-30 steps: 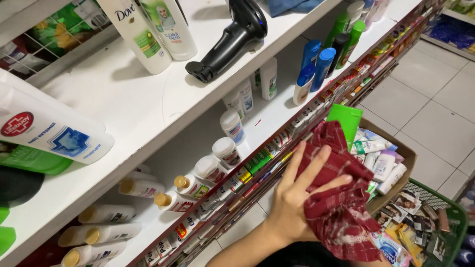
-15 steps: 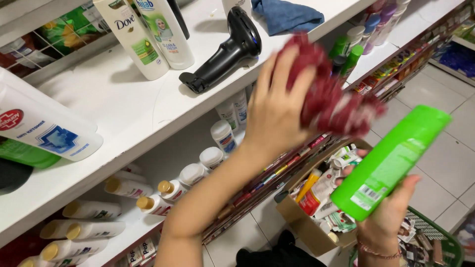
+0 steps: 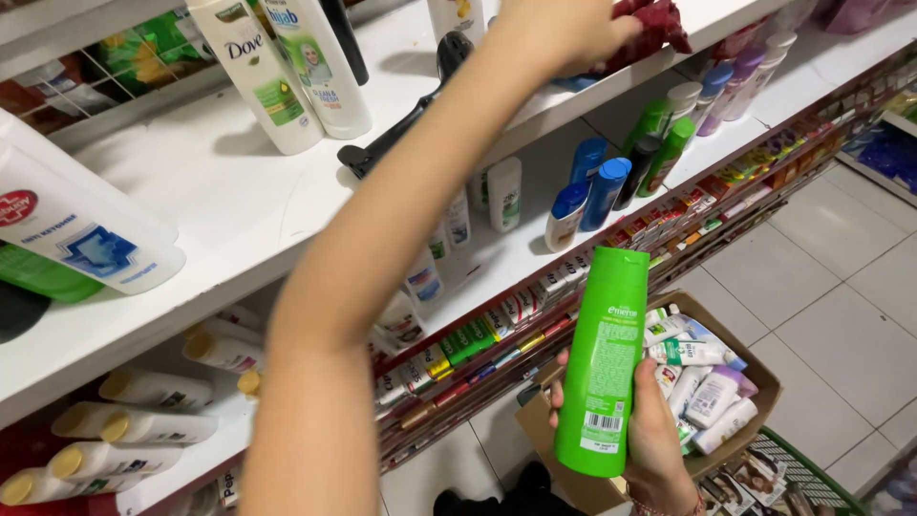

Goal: Wiping down shampoo bottles and organizing them on a retail shelf after scanning.

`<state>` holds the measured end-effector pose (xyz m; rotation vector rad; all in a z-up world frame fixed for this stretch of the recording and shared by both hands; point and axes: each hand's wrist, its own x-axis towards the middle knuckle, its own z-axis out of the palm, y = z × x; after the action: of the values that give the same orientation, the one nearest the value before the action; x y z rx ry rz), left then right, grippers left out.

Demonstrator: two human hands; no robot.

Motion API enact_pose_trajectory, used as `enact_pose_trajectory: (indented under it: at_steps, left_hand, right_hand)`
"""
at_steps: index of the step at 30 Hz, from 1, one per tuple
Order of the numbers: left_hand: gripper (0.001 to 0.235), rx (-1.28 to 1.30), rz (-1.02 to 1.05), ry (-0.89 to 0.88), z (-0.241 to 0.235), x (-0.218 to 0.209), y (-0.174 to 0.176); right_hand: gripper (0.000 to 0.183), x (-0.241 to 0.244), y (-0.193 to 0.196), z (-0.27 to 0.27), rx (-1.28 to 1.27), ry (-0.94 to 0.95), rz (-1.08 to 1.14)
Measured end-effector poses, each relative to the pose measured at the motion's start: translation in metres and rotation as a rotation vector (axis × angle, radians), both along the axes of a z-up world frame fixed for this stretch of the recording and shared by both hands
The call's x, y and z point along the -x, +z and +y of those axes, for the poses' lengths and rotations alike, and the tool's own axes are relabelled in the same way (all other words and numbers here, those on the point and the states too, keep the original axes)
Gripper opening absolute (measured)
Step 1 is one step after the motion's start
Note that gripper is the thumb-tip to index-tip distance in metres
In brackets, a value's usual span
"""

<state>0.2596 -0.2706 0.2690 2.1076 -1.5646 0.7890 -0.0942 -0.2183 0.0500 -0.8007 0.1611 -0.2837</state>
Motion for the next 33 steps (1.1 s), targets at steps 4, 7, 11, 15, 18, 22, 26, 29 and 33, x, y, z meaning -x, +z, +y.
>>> enact_pose_trajectory:
  at_steps: [4,7,11,15,18,22,26,29,33]
  left_hand:
    - [0.023,-0.248,-0.148,0.428,0.133,0.033,0.018]
    - [0.023,-0.463,0.029,0.588,0.177,0.034,0.012]
    - [0.054,-0.614,0.168,0.558,0.188,0.002,-0.02]
    - [0.049,-0.405,0.276,0.475,0.194,0.002,-0.031]
    - [0.047,-0.199,0.129,0.421,0.206,0.039,-0.011]
    - [0.045,-0.044,0.302,0.343,0.232,0.129,0.034]
    - [0.043,-0.115,0.933,0.264,0.265,0.221,0.001]
    - [0.045,-0.034,1.271,-0.051,0.287,0.263,-0.069]
    - [0.058,0.142,1.515,-0.182,0.293,0.302,-0.133]
  right_hand:
    - [0.08,-0.001,-0.006,-0.018,-0.013,0.159,-0.184]
    - [0.08,-0.007,0.021,-0.011,0.009,0.078,-0.029]
    - [0.074,-0.01,0.025,-0.008,-0.029,0.12,-0.117]
    - [0.061,-0.013,0.027,-0.007,-0.042,0.165,-0.059]
    - [0.06,-0.015,0.026,-0.004,-0.043,0.177,-0.101]
    - [0.062,-0.019,0.035,0.005,-0.128,0.075,-0.195]
    - [0.059,-0.023,0.035,0.015,-0.016,-0.202,-0.266]
    - [0.06,-0.028,0.026,0.014,0.068,-0.468,-0.253]
    - [0.063,-0.031,0.035,0.015,0.028,-0.434,-0.308]
